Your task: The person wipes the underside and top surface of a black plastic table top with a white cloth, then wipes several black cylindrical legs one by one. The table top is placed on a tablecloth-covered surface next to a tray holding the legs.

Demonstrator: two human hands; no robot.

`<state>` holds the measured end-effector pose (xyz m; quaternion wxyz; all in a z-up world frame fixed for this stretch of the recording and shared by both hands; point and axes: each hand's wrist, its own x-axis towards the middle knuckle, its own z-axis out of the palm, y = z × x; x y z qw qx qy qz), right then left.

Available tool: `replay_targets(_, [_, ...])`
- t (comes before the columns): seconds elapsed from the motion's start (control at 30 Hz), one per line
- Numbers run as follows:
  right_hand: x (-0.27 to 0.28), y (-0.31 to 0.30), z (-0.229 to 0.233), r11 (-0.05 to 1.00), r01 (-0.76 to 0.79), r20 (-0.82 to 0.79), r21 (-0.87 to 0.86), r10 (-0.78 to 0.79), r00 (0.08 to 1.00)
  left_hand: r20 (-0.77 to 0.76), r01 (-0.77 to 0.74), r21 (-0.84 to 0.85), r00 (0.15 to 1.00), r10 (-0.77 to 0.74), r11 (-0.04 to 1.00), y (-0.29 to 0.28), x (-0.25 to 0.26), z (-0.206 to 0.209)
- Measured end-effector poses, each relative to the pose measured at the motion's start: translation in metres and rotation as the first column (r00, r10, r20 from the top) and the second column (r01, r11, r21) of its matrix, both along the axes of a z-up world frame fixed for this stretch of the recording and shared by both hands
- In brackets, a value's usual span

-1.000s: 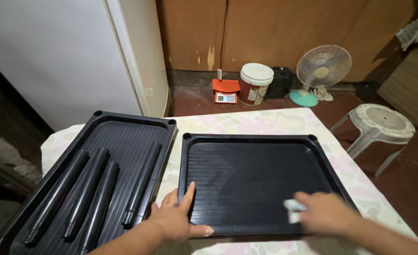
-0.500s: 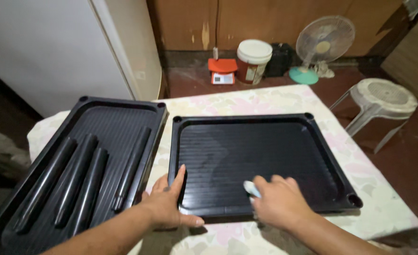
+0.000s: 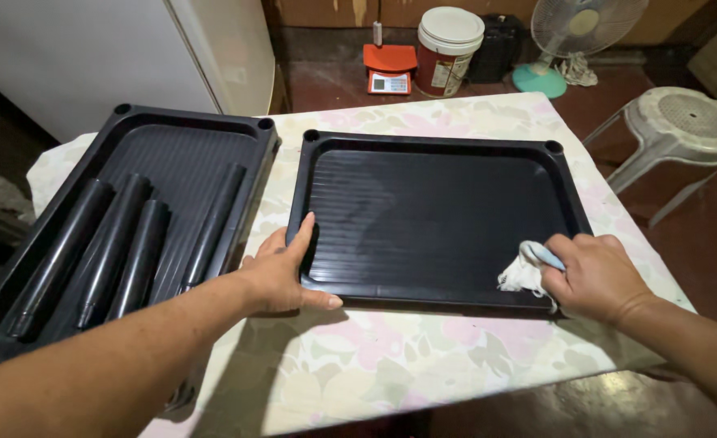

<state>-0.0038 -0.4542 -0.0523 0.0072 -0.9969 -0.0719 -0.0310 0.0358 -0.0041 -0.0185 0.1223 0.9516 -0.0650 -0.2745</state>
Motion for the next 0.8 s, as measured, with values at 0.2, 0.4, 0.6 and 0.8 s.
replay_targets(0.2, [-0.006, 0.02, 0.006, 0.988, 0.034, -0.083, -0.147, -0.047, 0.995, -0.019, 0.035, 0.037, 0.999, -0.034, 0.999, -0.001, 0.002, -0.003])
replay_targets(0.4, [-0.02, 0.039, 0.032, 0.976, -0.138, -0.366, 0.167, 0.191, 0.911, -0.018, 0.04, 0.037, 0.999, -0.04, 0.998, -0.002, 0.002, 0.003])
replay_targets(0.6, [0.007, 0.037, 0.029, 0.94, -0.239, -0.157, 0.245, 0.282, 0.946, -0.021, -0.041, 0.036, 0.999, 0.042, 0.999, -0.003, 0.002, 0.004])
replay_targets(0.8, [0.039, 0.02, 0.028, 0.969, -0.125, -0.454, 0.215, 0.212, 0.865, -0.049, -0.041, -0.05, 0.998, 0.039, 0.998, 0.002, 0.012, -0.005])
